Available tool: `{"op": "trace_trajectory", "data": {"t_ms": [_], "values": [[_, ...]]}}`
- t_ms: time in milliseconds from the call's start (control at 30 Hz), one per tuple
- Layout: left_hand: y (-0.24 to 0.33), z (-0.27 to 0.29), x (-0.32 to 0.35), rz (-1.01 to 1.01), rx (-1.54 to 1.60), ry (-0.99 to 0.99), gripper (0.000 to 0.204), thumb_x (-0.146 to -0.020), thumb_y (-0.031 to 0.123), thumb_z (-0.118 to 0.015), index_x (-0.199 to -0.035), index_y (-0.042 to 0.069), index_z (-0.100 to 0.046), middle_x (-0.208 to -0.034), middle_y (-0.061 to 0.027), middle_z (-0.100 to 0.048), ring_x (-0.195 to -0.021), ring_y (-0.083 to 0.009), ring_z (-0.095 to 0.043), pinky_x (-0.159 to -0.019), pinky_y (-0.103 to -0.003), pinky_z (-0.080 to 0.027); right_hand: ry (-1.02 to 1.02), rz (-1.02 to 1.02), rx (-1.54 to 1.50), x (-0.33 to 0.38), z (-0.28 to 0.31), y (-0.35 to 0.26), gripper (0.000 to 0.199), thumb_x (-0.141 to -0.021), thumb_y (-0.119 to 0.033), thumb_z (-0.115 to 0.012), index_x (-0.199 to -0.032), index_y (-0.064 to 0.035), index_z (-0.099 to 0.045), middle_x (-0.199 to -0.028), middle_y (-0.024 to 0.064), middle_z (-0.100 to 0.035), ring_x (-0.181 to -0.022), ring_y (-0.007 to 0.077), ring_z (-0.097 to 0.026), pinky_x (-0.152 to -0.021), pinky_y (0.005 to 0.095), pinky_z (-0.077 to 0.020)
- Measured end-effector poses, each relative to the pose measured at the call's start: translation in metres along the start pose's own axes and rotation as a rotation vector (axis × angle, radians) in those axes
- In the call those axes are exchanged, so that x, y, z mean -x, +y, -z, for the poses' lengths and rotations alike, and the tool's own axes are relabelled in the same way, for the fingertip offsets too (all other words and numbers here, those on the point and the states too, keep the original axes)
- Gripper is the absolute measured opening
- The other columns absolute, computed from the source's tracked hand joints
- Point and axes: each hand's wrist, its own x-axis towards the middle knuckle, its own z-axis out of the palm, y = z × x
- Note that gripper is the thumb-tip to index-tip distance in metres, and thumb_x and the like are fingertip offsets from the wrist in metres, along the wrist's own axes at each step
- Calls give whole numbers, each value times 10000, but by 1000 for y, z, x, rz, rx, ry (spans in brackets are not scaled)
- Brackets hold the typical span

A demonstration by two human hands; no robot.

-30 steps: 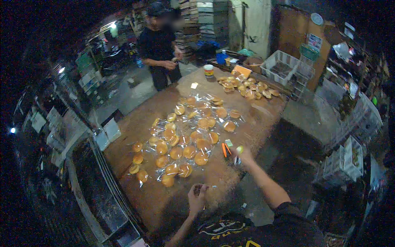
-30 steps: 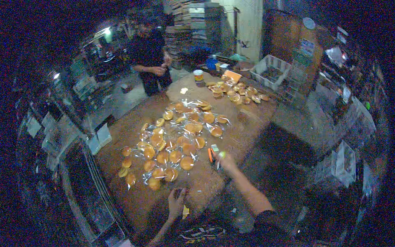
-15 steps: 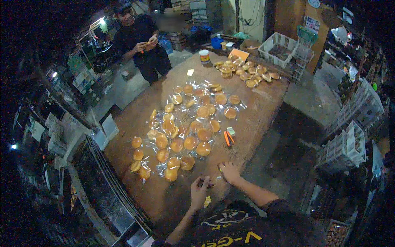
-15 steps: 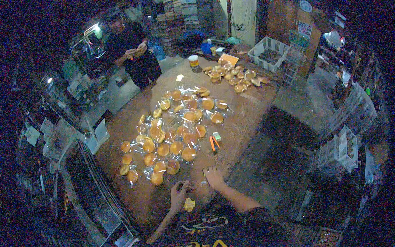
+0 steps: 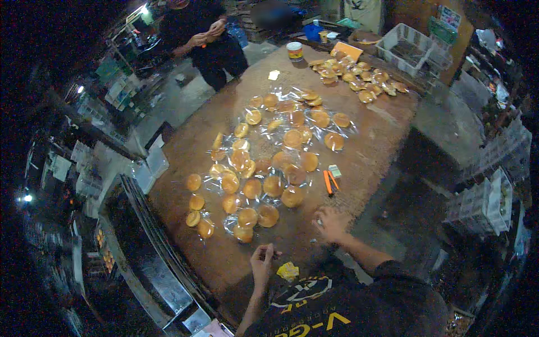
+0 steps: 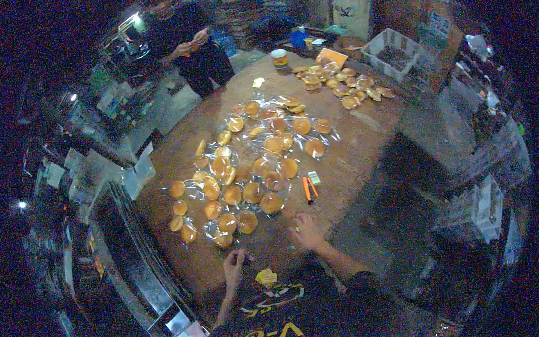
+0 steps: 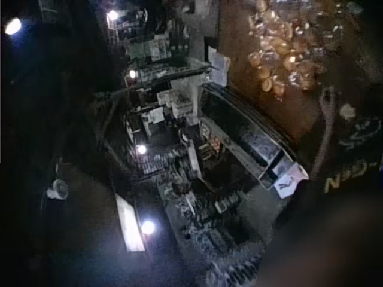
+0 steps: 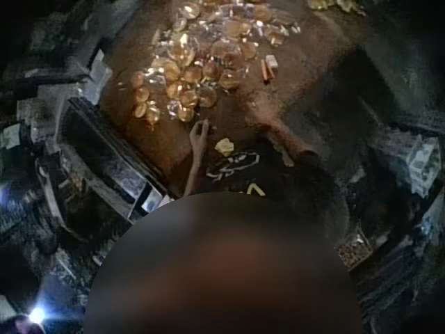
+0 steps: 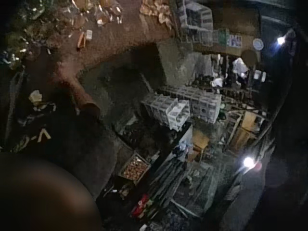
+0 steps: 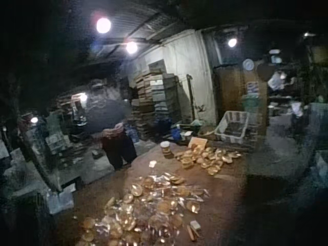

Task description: The person places round buns into clear plastic bags, seals them, and arranges them on a wooden table. Another person places buns onto a metal tray nearby. The camera wearer handles the buns and bags by hand throughout the clip.

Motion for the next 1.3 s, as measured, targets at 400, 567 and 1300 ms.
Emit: {"op": "trace_trajectory", "data": {"t_ms": [400,567,1300], "values": [[-14,20,-46,120,18,176,236,-1009,207,-629,-1036,-24,-666,-902,-77,-739,-818,-133,-676,-789,-316,-541,178,-125,605,-281,74,64,793,-780,-438,-798,-1386,-43,-473,-1404,241,-480,-1328,400,-428,-1116,506,-359],[-46,33,-56,94,-76,265,271,-1004,290,-652,-970,22,-667,-831,-33,-630,-761,-140,-548,-707,-324,-466,217,-203,585,-296,67,104,811,-728,-392,-831,-1380,-72,-470,-1347,206,-507,-1286,403,-454,-1087,569,-353],[79,11,-102,-223,97,144,516,-989,213,-656,-1404,-15,-450,-1304,-112,-594,-1162,-199,-595,-992,-350,-492,-289,374,-6,-108,-23,-281,890,-752,-241,-831,-1479,-129,-331,-1438,275,-358,-1349,514,-318,-1157,570,-278]]}}
